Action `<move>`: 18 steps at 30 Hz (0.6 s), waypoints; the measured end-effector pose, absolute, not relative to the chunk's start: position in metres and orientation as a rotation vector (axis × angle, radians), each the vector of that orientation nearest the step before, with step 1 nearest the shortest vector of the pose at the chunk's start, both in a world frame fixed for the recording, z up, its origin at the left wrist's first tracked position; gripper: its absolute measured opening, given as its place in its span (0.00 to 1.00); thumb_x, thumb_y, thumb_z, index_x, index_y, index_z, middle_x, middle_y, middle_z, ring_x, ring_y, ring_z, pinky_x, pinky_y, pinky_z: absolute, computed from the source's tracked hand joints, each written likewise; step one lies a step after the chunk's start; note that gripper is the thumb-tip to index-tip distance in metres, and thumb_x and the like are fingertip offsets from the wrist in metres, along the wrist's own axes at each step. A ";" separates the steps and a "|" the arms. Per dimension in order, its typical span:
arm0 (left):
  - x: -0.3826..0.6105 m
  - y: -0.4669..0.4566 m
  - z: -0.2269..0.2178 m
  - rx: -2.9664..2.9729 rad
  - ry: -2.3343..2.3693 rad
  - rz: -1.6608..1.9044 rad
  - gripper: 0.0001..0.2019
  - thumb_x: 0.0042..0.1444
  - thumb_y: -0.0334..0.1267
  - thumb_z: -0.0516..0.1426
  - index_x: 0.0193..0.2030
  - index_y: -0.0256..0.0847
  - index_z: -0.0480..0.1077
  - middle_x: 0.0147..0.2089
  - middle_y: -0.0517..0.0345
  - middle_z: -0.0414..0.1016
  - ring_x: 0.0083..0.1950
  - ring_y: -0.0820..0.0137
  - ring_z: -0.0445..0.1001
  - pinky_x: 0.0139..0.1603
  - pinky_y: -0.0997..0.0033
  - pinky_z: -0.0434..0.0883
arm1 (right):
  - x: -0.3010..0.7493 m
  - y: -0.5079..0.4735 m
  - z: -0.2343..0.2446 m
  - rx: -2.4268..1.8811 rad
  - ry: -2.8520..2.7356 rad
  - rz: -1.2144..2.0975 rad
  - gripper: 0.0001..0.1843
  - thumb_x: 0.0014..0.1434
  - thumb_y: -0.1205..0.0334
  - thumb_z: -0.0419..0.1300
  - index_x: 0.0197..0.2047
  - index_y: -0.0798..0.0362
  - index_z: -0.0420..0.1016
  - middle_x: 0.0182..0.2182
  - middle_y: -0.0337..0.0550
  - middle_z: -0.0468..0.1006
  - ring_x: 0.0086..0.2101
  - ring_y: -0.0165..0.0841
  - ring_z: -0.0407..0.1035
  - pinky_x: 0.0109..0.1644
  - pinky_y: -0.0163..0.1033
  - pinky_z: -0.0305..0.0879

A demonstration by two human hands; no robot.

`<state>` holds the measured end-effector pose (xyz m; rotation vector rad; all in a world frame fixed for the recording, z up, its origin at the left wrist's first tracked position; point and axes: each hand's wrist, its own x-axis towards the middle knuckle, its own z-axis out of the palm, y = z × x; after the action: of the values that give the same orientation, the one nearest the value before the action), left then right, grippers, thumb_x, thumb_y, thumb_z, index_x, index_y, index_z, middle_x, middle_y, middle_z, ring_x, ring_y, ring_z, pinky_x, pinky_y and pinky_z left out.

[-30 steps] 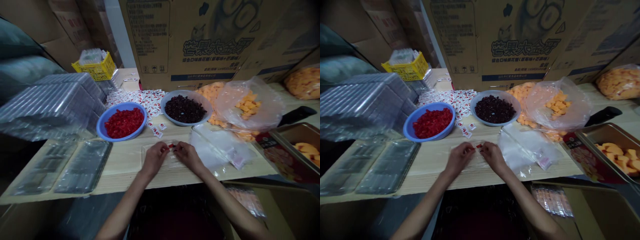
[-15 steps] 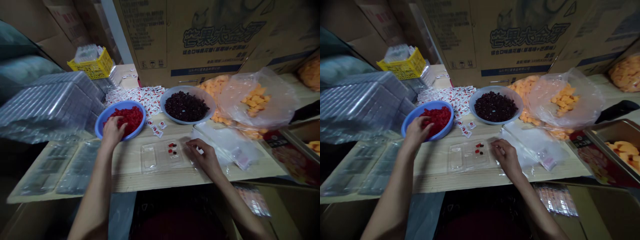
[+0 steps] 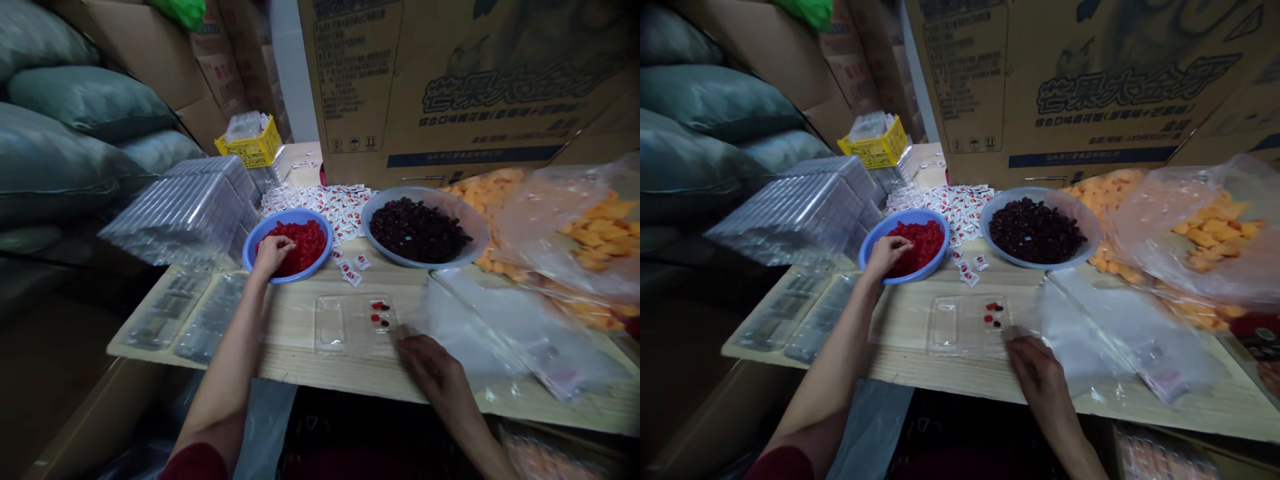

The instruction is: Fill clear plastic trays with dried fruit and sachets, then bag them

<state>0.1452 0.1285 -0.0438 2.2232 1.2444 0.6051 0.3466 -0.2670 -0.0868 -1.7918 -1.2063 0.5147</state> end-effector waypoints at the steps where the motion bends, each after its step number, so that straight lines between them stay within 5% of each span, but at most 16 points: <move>1: 0.145 0.129 -0.044 2.193 1.244 0.626 0.13 0.51 0.47 0.60 0.34 0.40 0.79 0.36 0.52 0.83 0.38 0.62 0.77 0.45 0.66 0.69 | 0.346 -0.268 -0.087 -1.793 -1.206 0.521 0.12 0.68 0.53 0.55 0.41 0.47 0.78 0.42 0.49 0.79 0.44 0.43 0.74 0.47 0.46 0.72; 8: 0.144 0.132 -0.045 2.092 1.264 0.688 0.14 0.50 0.48 0.59 0.32 0.38 0.76 0.30 0.53 0.80 0.32 0.67 0.73 0.39 0.69 0.67 | 0.340 -0.276 -0.087 -1.769 -1.185 0.509 0.11 0.68 0.53 0.56 0.42 0.47 0.78 0.41 0.45 0.79 0.43 0.41 0.74 0.48 0.44 0.71; 18: 0.163 0.130 -0.048 2.124 1.258 0.667 0.05 0.39 0.35 0.65 0.24 0.43 0.73 0.30 0.54 0.78 0.38 0.61 0.74 0.46 0.65 0.66 | 0.343 -0.283 -0.089 -1.766 -1.172 0.539 0.12 0.68 0.53 0.55 0.43 0.47 0.78 0.42 0.46 0.79 0.43 0.41 0.74 0.48 0.45 0.71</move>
<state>0.1625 0.1299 -0.0485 2.1243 1.2577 0.6668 0.3426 -0.2831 -0.0888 -1.7662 -1.1724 0.5395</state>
